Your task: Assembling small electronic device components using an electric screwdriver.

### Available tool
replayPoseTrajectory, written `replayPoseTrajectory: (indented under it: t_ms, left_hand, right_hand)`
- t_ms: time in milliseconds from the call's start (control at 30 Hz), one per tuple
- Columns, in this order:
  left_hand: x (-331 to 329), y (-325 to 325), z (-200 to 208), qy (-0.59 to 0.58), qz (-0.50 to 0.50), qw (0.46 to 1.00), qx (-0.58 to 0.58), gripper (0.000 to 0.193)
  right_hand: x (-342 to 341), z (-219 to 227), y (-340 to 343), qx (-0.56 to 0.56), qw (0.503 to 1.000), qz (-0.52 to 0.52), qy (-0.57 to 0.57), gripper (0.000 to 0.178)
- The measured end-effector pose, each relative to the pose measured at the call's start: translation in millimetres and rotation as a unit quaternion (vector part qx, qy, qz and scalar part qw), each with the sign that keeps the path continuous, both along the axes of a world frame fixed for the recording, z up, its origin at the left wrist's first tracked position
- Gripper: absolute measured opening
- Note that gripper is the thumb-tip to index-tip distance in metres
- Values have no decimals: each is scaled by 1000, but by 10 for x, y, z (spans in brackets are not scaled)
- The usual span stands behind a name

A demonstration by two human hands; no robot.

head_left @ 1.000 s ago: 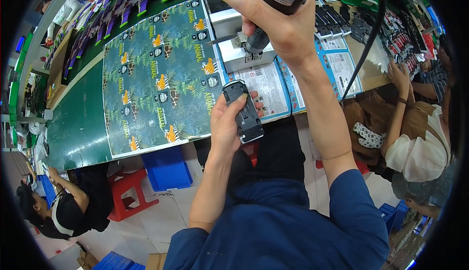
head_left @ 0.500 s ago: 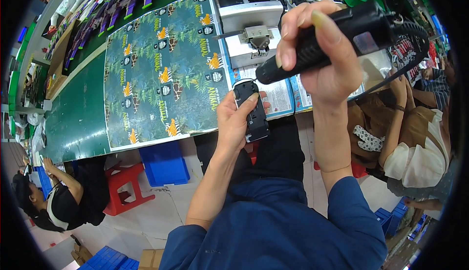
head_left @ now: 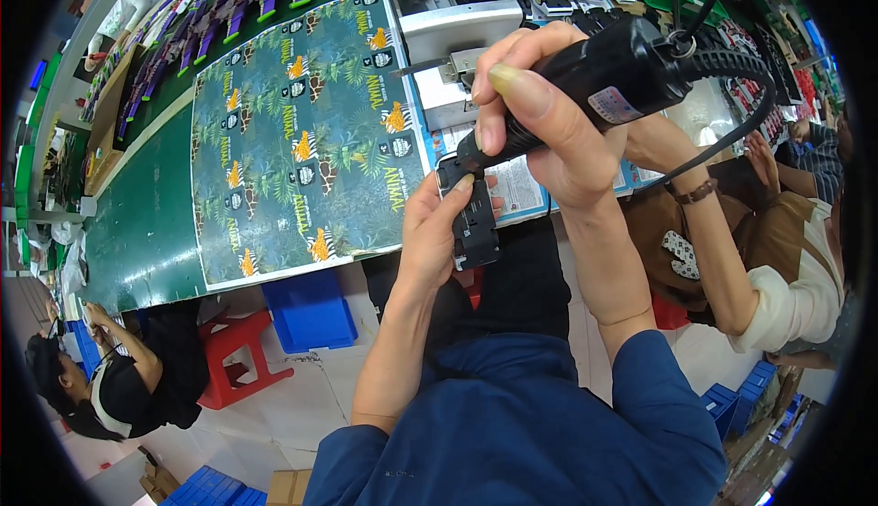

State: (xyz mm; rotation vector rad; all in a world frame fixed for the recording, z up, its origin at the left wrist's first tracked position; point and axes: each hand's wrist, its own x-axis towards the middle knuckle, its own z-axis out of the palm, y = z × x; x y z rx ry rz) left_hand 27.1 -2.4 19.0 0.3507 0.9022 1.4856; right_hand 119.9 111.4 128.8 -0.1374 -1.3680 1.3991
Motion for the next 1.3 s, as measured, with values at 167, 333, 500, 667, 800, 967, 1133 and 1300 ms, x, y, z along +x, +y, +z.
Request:
replayPoseTrajectory:
  t_ms: [167, 333, 500, 667, 800, 967, 1133, 1300]
  left_hand:
    - [33, -25, -27, 57, 4, 998, 7, 29]
    - [32, -32, -48, 58, 8, 998, 21, 25]
    - [9, -65, -49, 21, 9, 999, 35, 23]
    - [3, -49, -25, 17, 7, 999, 34, 27]
    - [-48, -45, -86, -4, -20, 999, 35, 32]
    - [-63, -32, -93, -3, -11, 1000, 28, 31]
    - [-52, -25, -105, 12, -16, 999, 38, 28]
    - [-59, -44, -131, 0, -16, 999, 38, 27]
  right_hand:
    - [-2, -38, -55, -2, 1000, -1, -15, 15]
    - [67, -61, -72, 102, 986, 16, -131, 16]
    - [102, 29, -129, 73, 986, 30, -148, 19]
    - [130, -11, -64, 71, 990, 47, -115, 18]
    - [274, 14, 20, 97, 986, 69, -113, 19]
    - [301, 23, 211, 75, 992, 105, 15, 30]
    - [265, 336, 536, 61, 988, 27, 139, 34]
    - [43, 242, 1169, -145, 930, -172, 289, 32]
